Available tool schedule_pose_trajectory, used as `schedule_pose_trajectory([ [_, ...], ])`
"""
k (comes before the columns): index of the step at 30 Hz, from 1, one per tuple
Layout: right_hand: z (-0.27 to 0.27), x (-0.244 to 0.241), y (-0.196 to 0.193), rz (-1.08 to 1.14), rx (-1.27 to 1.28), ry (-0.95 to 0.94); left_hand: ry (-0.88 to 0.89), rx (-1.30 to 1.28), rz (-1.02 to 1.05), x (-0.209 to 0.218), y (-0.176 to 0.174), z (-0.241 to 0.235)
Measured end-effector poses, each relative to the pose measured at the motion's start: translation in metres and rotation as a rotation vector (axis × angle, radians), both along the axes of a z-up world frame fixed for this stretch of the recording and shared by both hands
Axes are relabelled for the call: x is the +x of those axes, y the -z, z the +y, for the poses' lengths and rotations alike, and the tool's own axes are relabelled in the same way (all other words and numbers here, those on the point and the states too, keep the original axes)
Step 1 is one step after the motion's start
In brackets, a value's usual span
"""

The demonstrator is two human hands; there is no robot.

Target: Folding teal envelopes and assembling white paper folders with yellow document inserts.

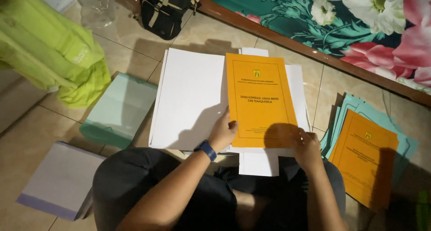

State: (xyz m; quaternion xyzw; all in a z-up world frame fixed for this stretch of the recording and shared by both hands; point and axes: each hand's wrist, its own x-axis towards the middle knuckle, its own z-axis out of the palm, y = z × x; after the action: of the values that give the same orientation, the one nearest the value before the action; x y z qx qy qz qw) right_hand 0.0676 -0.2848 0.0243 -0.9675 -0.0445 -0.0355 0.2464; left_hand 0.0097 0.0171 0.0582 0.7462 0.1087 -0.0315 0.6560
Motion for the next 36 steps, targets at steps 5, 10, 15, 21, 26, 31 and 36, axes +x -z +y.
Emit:
schedule_pose_trajectory([
  [5,0.038,-0.018,-0.056,0.065,0.118,0.136,0.069,0.209,-0.046,0.005,0.028,-0.01],
  [10,0.088,-0.053,-0.097,-0.359,0.458,-0.076,0.051,0.391,-0.273,-0.007,0.002,-0.013],
  [15,0.119,-0.08,-0.097,-0.633,0.301,-0.447,0.012,-0.059,-0.296,-0.005,-0.002,-0.001],
  [21,0.143,-0.102,-0.107,-0.198,0.402,-0.827,0.011,-0.049,-0.298,-0.028,-0.052,0.081],
  [26,0.099,-0.052,-0.088,-0.259,0.154,-0.356,-0.152,0.331,0.027,-0.058,-0.033,0.173],
  [31,0.076,-0.027,-0.054,-0.117,-0.147,-0.084,-0.433,0.788,-0.173,-0.063,-0.096,0.131],
  [36,0.076,-0.012,-0.033,-0.191,-0.288,-0.018,0.067,1.158,-0.349,-0.013,0.006,0.061],
])
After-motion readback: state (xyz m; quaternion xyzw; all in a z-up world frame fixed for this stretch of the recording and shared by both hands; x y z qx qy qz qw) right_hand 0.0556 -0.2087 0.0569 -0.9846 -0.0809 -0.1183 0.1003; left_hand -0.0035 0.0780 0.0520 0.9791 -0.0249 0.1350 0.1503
